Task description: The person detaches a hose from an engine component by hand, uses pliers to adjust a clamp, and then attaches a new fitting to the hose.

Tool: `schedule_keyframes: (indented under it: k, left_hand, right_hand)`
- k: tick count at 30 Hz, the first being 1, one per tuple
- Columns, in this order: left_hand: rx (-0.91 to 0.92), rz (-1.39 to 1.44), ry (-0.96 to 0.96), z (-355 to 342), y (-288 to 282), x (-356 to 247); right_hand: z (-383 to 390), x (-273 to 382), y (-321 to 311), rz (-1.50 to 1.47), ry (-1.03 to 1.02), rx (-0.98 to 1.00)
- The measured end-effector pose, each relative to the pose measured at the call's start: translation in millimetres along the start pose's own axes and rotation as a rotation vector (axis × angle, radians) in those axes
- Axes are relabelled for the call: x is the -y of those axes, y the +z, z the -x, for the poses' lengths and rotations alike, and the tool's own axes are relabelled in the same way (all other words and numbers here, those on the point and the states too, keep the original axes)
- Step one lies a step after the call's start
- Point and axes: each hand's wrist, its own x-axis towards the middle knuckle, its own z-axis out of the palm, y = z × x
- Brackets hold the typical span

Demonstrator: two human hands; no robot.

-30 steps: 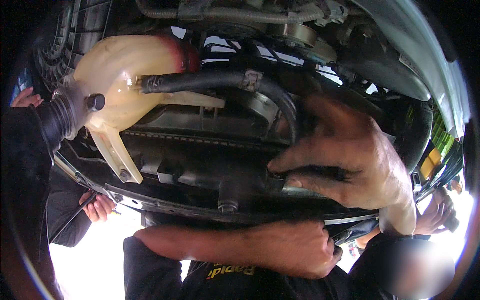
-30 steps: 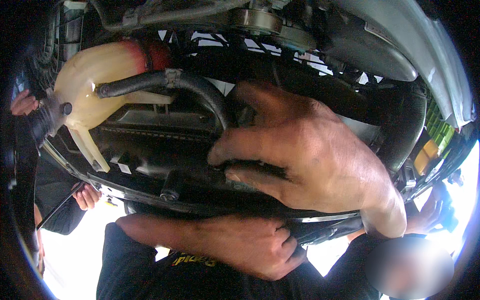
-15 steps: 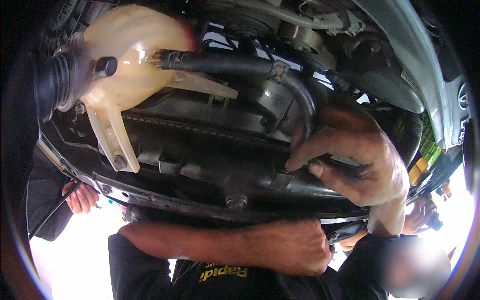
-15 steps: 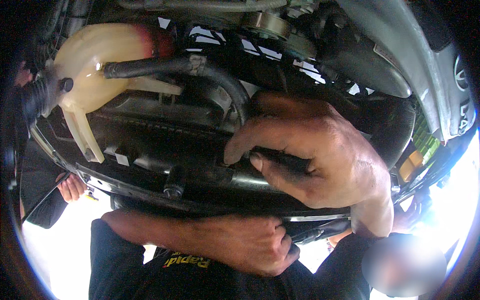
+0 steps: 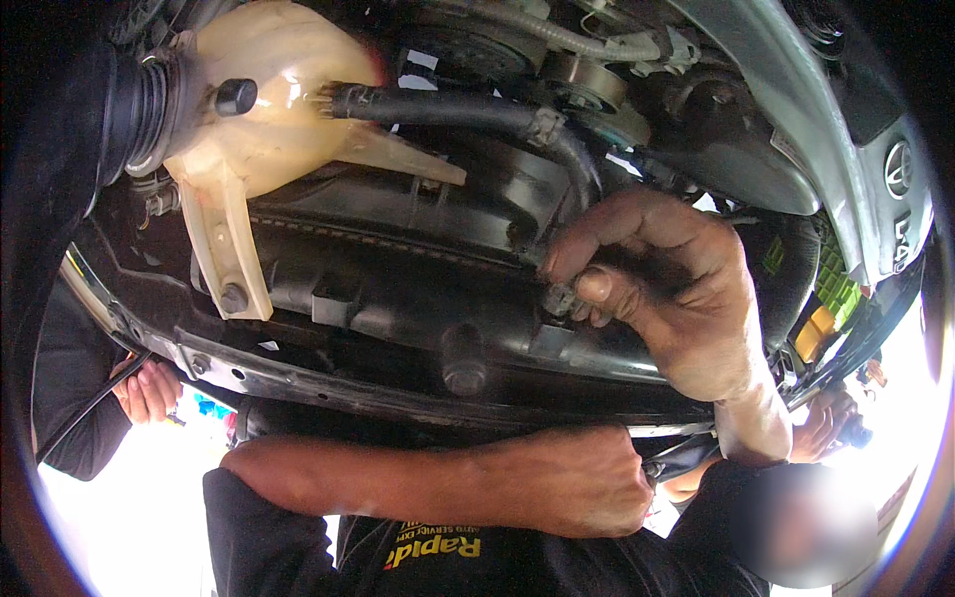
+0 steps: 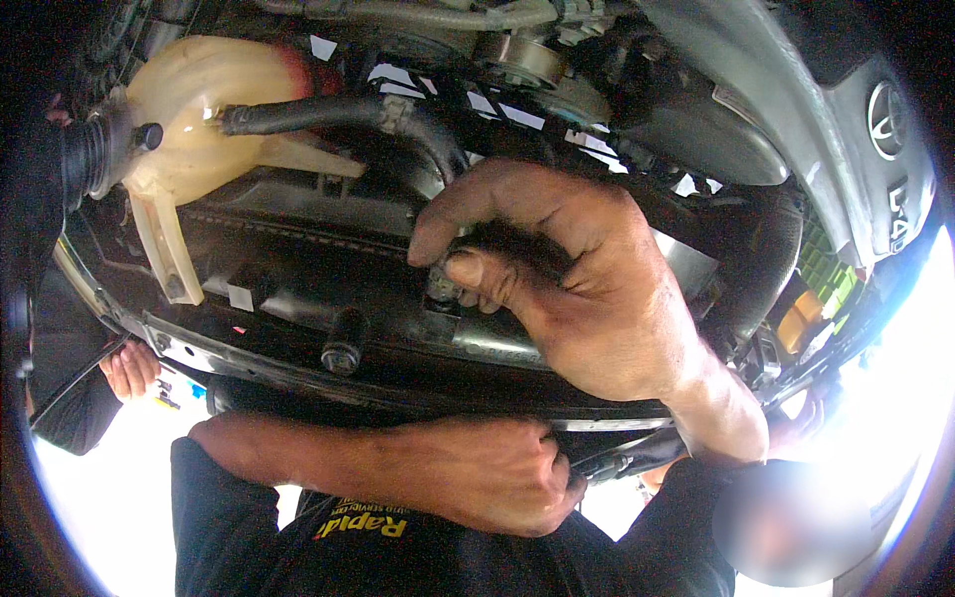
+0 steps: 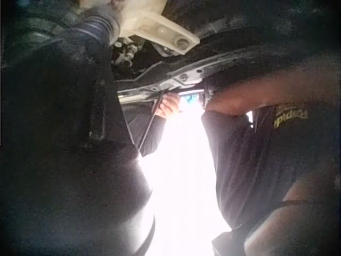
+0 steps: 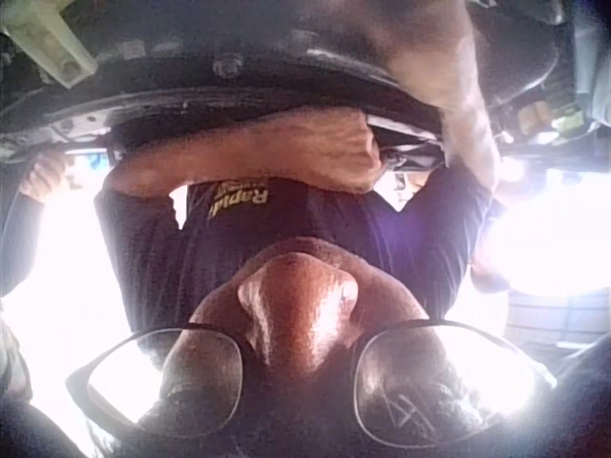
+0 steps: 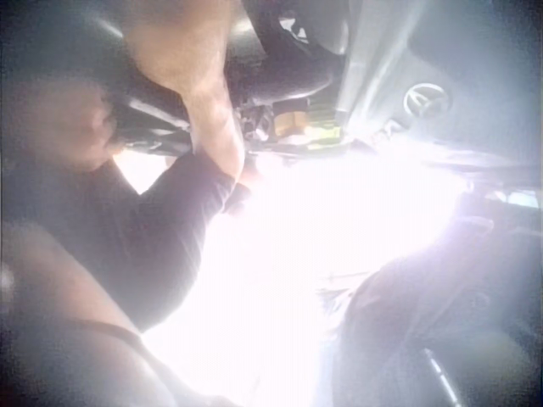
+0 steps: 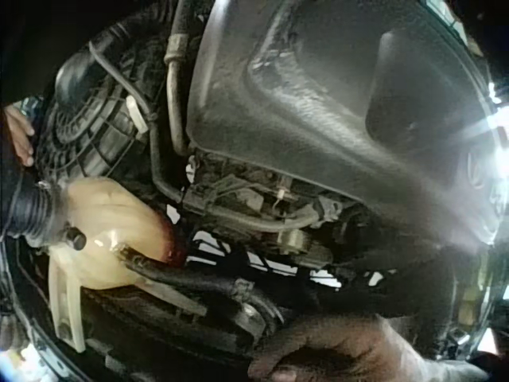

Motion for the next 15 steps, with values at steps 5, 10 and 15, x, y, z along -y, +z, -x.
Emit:
schedule_keyframes:
  k: [5, 10, 15]
  left_hand:
    - [-0.071, -0.013, 0.003, 1.6, 6.2, -0.2]
    - [-0.043, -0.045, 0.010, 1.4, 3.3, -0.8]
    - [0.073, -0.070, 0.039, 2.1, 2.9, -0.1]
  right_hand:
    - [-1.7, -2.7, -2.2, 0.052, -0.065, 0.038]
    - [-0.3, 0.2, -1.1, 0.012, -0.006, 0.023]
    - [-0.7, 4.4, -0.4, -0.005, 0.030, 0.025]
